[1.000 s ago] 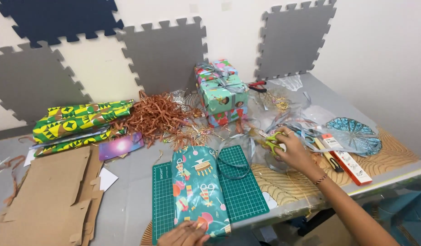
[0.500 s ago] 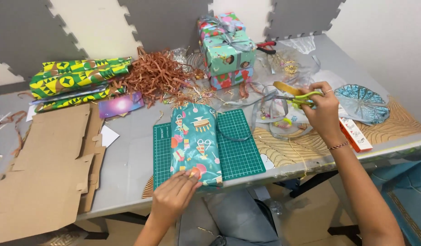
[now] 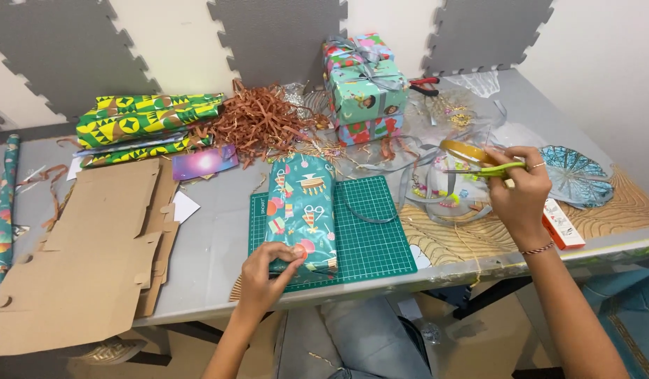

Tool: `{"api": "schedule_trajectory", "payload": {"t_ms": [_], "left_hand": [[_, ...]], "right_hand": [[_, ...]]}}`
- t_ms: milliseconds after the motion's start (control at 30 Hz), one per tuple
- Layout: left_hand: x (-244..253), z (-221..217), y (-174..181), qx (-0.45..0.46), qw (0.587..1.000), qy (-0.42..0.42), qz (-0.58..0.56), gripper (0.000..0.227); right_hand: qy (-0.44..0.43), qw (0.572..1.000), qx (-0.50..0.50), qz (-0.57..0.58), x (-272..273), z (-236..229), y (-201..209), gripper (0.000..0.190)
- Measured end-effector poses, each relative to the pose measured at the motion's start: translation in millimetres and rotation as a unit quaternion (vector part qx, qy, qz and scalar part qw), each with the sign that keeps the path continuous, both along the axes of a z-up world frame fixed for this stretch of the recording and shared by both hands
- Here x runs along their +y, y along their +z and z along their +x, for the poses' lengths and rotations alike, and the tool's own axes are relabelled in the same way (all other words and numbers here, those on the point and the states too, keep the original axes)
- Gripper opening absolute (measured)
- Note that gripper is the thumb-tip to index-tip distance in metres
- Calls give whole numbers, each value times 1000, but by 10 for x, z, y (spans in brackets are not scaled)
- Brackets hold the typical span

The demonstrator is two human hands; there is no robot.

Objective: The person is wrapping a gift box with patterned paper, using tape and scissors to secure the edges.

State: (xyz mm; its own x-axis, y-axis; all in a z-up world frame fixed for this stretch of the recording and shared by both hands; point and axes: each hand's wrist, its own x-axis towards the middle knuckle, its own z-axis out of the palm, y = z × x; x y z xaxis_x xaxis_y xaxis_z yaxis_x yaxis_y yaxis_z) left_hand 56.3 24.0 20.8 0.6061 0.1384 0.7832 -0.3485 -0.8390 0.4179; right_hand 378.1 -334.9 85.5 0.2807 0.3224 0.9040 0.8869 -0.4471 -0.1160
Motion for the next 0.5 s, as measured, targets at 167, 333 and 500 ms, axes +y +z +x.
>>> {"api": "schedule_trajectory", "payload": {"t_ms": [167,333,500], "left_hand": [[-208,-64,401,42,999,19,12,7],[-520,-121,588,176,981,77,-40,14],[-1514,116,769,-60,996,53,-47,7]], "right_hand": [[-2,1000,-3,-4,2,-35,41,24],[-11,1000,-10,24,-3,-80,-35,18],[0,993,35,117,-19,-354,67,21]]}}
